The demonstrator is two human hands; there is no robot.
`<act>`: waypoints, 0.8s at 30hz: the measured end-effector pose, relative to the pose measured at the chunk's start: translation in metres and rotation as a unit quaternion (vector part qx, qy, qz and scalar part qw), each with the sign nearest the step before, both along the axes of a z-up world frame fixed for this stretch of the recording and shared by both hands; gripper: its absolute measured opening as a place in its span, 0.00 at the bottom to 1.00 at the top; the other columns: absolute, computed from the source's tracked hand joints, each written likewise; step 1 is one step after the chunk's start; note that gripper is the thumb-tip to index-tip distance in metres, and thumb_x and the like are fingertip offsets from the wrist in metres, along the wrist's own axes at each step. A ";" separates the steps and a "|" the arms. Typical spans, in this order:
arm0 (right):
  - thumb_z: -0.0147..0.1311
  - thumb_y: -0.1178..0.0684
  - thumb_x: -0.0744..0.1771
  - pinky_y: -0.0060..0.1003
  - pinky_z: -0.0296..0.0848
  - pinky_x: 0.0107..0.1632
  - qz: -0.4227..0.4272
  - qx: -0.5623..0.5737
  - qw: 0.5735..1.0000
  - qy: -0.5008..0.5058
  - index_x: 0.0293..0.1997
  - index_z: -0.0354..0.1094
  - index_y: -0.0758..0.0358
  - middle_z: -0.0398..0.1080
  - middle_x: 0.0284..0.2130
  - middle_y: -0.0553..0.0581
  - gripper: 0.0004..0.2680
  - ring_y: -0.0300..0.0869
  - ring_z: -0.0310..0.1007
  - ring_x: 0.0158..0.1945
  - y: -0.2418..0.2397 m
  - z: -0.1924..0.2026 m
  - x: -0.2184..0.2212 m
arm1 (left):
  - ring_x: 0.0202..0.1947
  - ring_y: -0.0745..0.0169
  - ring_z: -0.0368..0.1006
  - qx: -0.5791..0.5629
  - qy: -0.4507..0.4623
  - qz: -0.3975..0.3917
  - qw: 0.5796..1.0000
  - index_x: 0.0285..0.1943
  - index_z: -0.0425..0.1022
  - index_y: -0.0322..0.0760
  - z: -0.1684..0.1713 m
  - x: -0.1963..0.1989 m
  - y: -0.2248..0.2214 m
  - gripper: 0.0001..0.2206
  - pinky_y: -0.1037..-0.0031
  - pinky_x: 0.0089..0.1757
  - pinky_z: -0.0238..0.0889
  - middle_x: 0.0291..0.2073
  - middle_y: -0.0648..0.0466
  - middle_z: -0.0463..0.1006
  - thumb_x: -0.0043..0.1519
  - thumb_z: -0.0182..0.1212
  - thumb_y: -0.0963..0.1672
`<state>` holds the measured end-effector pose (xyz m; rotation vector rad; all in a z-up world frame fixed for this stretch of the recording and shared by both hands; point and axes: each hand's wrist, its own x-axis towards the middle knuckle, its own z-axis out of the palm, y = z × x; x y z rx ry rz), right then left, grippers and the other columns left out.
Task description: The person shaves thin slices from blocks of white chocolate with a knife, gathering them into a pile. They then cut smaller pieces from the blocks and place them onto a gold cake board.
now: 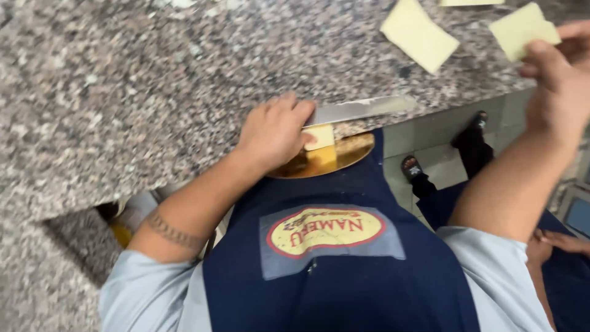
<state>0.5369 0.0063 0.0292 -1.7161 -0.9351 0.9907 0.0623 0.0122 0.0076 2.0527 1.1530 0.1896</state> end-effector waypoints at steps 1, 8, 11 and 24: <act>0.58 0.65 0.71 0.29 0.69 0.40 0.013 -0.006 1.000 0.024 0.53 0.65 0.68 0.70 0.40 0.57 0.07 0.39 0.69 0.35 -0.006 0.006 -0.007 | 0.46 0.42 0.75 0.019 0.003 0.013 1.000 0.52 0.73 0.40 -0.002 -0.002 0.001 0.21 0.54 0.43 0.67 0.41 0.46 0.76 0.55 0.71 0.51; 0.58 0.64 0.73 0.31 0.77 0.48 0.191 -0.060 0.980 -0.014 0.54 0.66 0.67 0.75 0.43 0.60 0.05 0.39 0.78 0.43 -0.005 0.039 -0.071 | 0.42 0.49 0.77 0.043 0.042 0.145 0.988 0.51 0.75 0.43 -0.015 -0.016 0.024 0.13 0.57 0.40 0.68 0.40 0.52 0.77 0.57 0.66 0.43; 0.59 0.65 0.72 0.30 0.77 0.48 0.235 -0.059 0.970 -0.015 0.53 0.66 0.69 0.74 0.42 0.57 0.06 0.37 0.77 0.45 -0.006 0.038 -0.103 | 0.40 0.49 0.76 -0.021 0.002 0.165 0.986 0.48 0.73 0.38 -0.005 -0.023 0.029 0.19 0.57 0.40 0.67 0.39 0.50 0.76 0.61 0.72 0.53; 0.61 0.56 0.70 0.33 0.74 0.45 0.318 -0.156 0.922 -0.155 0.53 0.73 0.65 0.76 0.39 0.51 0.08 0.35 0.74 0.42 0.018 -0.003 -0.195 | 0.41 0.42 0.76 -0.033 0.091 0.128 0.987 0.47 0.70 0.33 0.004 -0.030 0.002 0.25 0.53 0.40 0.70 0.40 0.43 0.76 0.55 0.74 0.54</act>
